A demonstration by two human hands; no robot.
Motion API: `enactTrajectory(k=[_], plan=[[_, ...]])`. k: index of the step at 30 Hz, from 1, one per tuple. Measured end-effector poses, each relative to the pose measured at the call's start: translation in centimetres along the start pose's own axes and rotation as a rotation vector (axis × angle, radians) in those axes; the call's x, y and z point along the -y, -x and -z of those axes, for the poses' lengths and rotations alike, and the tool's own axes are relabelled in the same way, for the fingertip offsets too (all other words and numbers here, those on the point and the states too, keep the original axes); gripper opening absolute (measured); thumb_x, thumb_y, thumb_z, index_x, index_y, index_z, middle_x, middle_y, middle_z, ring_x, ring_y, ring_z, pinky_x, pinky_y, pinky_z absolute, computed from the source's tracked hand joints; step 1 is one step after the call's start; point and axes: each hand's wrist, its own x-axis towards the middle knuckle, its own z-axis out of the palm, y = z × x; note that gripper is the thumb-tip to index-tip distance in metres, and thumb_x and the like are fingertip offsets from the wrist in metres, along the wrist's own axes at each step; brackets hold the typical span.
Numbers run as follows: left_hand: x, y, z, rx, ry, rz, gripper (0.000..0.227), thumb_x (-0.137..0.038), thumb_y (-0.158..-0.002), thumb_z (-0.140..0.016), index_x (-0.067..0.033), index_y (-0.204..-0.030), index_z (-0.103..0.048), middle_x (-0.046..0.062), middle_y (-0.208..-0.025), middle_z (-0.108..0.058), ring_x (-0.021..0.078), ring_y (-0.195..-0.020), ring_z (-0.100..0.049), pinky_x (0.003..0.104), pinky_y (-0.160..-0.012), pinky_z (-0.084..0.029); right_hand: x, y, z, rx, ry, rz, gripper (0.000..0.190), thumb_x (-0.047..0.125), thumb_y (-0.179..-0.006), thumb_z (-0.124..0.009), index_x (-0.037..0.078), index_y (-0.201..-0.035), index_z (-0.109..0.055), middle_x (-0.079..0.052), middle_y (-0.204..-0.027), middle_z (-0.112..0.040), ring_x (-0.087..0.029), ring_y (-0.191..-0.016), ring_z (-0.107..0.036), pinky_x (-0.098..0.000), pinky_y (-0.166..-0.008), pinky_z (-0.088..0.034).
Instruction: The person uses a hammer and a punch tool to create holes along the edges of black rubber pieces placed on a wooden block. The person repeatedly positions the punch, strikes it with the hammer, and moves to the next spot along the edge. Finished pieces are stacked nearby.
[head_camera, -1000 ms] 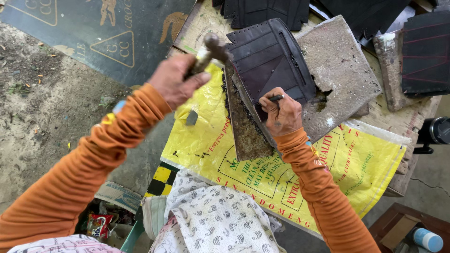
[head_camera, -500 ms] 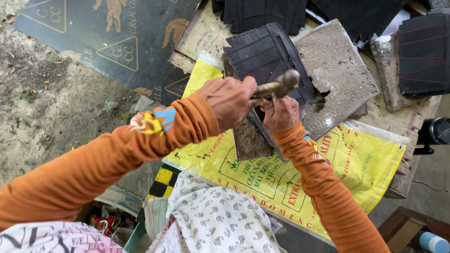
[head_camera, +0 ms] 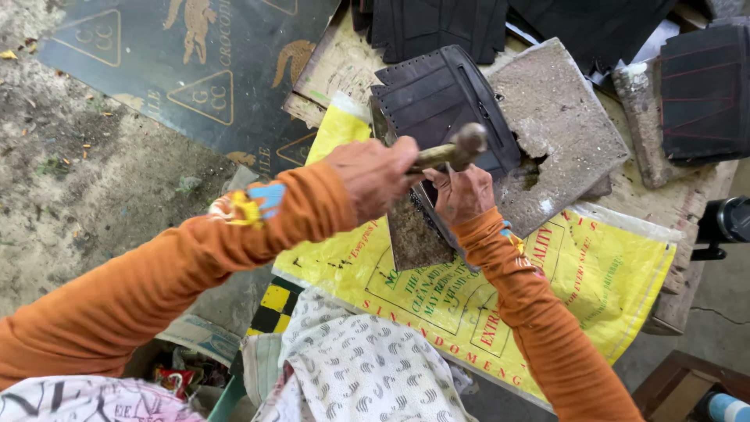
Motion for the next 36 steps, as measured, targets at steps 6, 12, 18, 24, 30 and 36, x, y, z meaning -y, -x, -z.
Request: enactTrajectory(k=[6,12,18,24,30,36], plan=[[4.0,1.6,-3.8,-0.274,0.020,0.036,0.035,-0.038,-0.103,-0.056,-0.0030,-0.103,-0.051,0.022,-0.064,-0.062,0.0460,-0.061,-0.062,0.055,-0.057,-0.046,0.4,0.5,0.2,-0.004,-0.146,-0.275,0.023,0.020,-0.103,-0.069,0.001,-0.092,-0.061,-0.011,-0.080,-0.072,-0.020,-0.073,-0.074,-0.0333,-0.064,-0.057],[5.8,0.1,-7.0,-0.012,-0.050,0.215,0.032,-0.038,-0.104,-0.050,-0.0064,-0.108,-0.049,0.020,-0.069,-0.065,0.0445,-0.061,-0.064,0.055,-0.058,-0.049,-0.5,1.4,0.4,-0.085,-0.720,-0.495,0.023,0.020,-0.106,-0.062,0.000,-0.095,-0.056,-0.010,-0.091,-0.071,-0.017,-0.088,-0.076,-0.0317,-0.077,-0.067],[8.1,-0.1,-7.8,-0.027,-0.001,0.272,0.036,-0.044,-0.104,-0.050,-0.0088,-0.113,-0.050,0.021,-0.072,-0.066,0.0459,-0.067,-0.065,0.056,-0.062,-0.050,-0.6,4.0,0.6,-0.168,-0.830,-0.492,0.019,0.017,-0.110,-0.058,0.000,-0.102,-0.053,-0.012,-0.100,-0.070,-0.019,-0.093,-0.074,-0.0347,-0.083,-0.068],[7.6,-0.3,-5.8,-0.195,0.084,0.138,0.038,-0.047,-0.100,-0.056,-0.0094,-0.106,-0.058,0.022,-0.069,-0.064,0.0457,-0.064,-0.063,0.055,-0.059,-0.047,0.1,3.4,0.7,-0.089,-0.559,-0.425,0.018,0.012,-0.108,-0.060,-0.003,-0.099,-0.061,-0.011,-0.094,-0.073,-0.015,-0.085,-0.073,-0.0299,-0.077,-0.065],[5.5,0.3,-2.5,-0.194,0.101,0.153,0.042,-0.048,-0.105,-0.051,-0.0065,-0.105,-0.056,0.021,-0.060,-0.058,0.0440,-0.055,-0.061,0.053,-0.055,-0.047,1.0,2.5,1.3,-0.049,-0.452,-0.421,0.017,0.011,-0.107,-0.061,-0.004,-0.099,-0.063,-0.009,-0.093,-0.074,-0.013,-0.086,-0.075,-0.0265,-0.073,-0.067],[4.4,1.1,-1.6,-0.315,0.073,0.023,0.041,-0.046,-0.104,-0.057,-0.0053,-0.101,-0.058,0.021,-0.062,-0.060,0.0472,-0.061,-0.061,0.054,-0.056,-0.047,0.9,2.5,1.1,-0.060,-0.463,-0.432,0.016,0.010,-0.107,-0.062,-0.004,-0.099,-0.063,-0.008,-0.092,-0.074,-0.013,-0.086,-0.074,-0.0273,-0.073,-0.067]])
